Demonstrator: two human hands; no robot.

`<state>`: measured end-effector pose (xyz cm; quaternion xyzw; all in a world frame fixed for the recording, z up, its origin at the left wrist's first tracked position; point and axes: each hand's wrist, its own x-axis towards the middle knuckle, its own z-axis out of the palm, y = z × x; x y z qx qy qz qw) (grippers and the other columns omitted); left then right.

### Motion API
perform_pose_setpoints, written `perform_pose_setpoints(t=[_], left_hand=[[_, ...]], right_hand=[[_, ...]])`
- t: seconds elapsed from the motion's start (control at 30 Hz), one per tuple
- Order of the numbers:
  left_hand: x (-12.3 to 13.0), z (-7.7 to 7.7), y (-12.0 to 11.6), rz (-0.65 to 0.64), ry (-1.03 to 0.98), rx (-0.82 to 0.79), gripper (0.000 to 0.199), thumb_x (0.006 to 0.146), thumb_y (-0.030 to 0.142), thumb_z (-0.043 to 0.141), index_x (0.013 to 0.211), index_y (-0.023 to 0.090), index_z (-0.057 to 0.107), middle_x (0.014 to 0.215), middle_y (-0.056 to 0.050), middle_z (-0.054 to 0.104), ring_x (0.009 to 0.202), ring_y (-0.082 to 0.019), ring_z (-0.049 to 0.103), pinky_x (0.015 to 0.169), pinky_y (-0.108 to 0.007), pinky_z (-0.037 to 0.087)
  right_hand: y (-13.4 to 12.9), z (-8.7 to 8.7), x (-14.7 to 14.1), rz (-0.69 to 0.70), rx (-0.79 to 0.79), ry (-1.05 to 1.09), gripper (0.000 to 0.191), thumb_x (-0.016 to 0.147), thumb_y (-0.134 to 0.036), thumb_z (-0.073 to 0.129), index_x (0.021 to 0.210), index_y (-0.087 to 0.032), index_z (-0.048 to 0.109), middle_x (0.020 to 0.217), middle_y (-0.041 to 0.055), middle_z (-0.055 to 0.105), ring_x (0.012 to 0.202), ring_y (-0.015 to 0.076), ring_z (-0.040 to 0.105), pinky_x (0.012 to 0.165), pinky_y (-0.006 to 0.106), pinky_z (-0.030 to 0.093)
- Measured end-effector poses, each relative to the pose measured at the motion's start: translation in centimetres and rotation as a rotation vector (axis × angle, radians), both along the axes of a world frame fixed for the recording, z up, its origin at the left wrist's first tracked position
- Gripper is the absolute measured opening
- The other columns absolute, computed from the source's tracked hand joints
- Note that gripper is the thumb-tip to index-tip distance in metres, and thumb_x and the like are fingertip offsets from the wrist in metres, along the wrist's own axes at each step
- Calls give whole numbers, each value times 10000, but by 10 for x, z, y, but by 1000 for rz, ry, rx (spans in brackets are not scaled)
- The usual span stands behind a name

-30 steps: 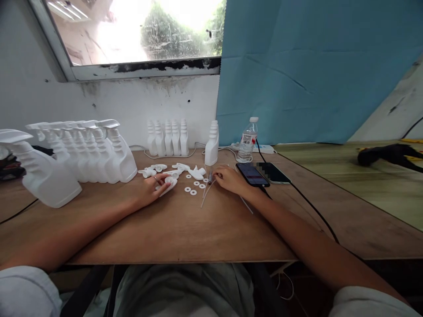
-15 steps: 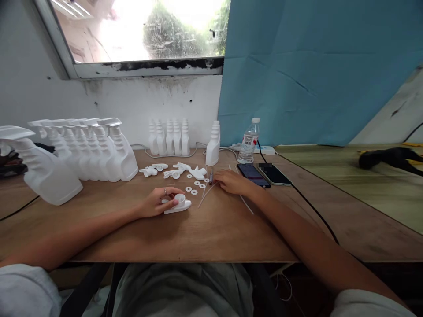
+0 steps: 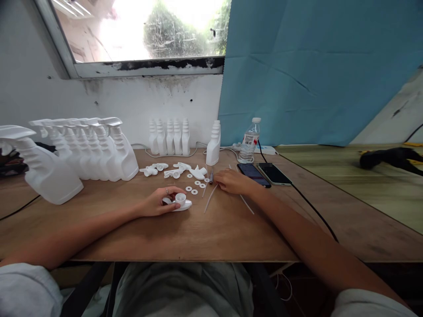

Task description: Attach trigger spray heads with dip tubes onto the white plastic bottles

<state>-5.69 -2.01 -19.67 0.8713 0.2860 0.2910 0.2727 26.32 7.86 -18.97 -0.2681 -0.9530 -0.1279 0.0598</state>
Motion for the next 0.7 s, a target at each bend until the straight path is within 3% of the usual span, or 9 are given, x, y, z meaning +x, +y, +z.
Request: perform_pose_setpoints(t=[0.13, 0.27, 0.4, 0.47, 0.6, 0.7], left_hand=[[-1, 0, 0, 10, 17, -20, 410, 848, 326, 598, 1208, 133, 566, 1110, -87, 637, 866, -141, 584, 798, -249, 480], [-2, 0, 0, 22, 65, -53, 459, 834, 338, 612, 1243, 140, 548, 1109, -81, 646, 862, -149, 591, 780, -244, 471], [-1, 0, 2, 11, 91, -27, 408, 853, 368, 592, 1190, 139, 585, 1081, -76, 664, 913, -170, 601, 812, -247, 456], [-2, 0, 2, 2, 95, -4, 384, 859, 379, 586, 1153, 133, 601, 1067, -78, 668, 924, -175, 606, 822, -247, 452], [-2, -2, 3, -4, 94, 0, 346, 867, 379, 578, 1106, 132, 615, 1068, -81, 673, 933, -172, 614, 827, -234, 447], [-2, -1, 3, -4, 89, 7, 337, 868, 379, 574, 1087, 128, 617, 1064, -86, 669, 935, -173, 611, 836, -239, 445]], right_hand=[[-8, 5, -4, 22, 48, 109, 131, 838, -127, 463, 828, -167, 587, 808, 72, 634, 738, 186, 564, 758, 335, 404], [-22, 15, -12, -8, 27, 495, 56, 880, -217, 477, 868, -193, 527, 818, 62, 629, 748, 186, 587, 749, 348, 449], [-43, 27, -31, 55, -365, 1106, 125, 939, -351, 471, 968, -255, 397, 929, 35, 690, 775, 182, 683, 768, 368, 529], [-55, 33, -43, 95, -556, 1272, 193, 933, -414, 490, 974, -274, 363, 915, 17, 710, 761, 196, 703, 778, 397, 548], [-74, 41, -63, 135, -776, 1361, 274, 906, -469, 536, 969, -279, 350, 873, -2, 721, 763, 207, 714, 766, 408, 565], [-84, 39, -73, 153, -839, 1319, 298, 905, -474, 544, 969, -268, 338, 876, 8, 722, 760, 198, 713, 739, 381, 569]])
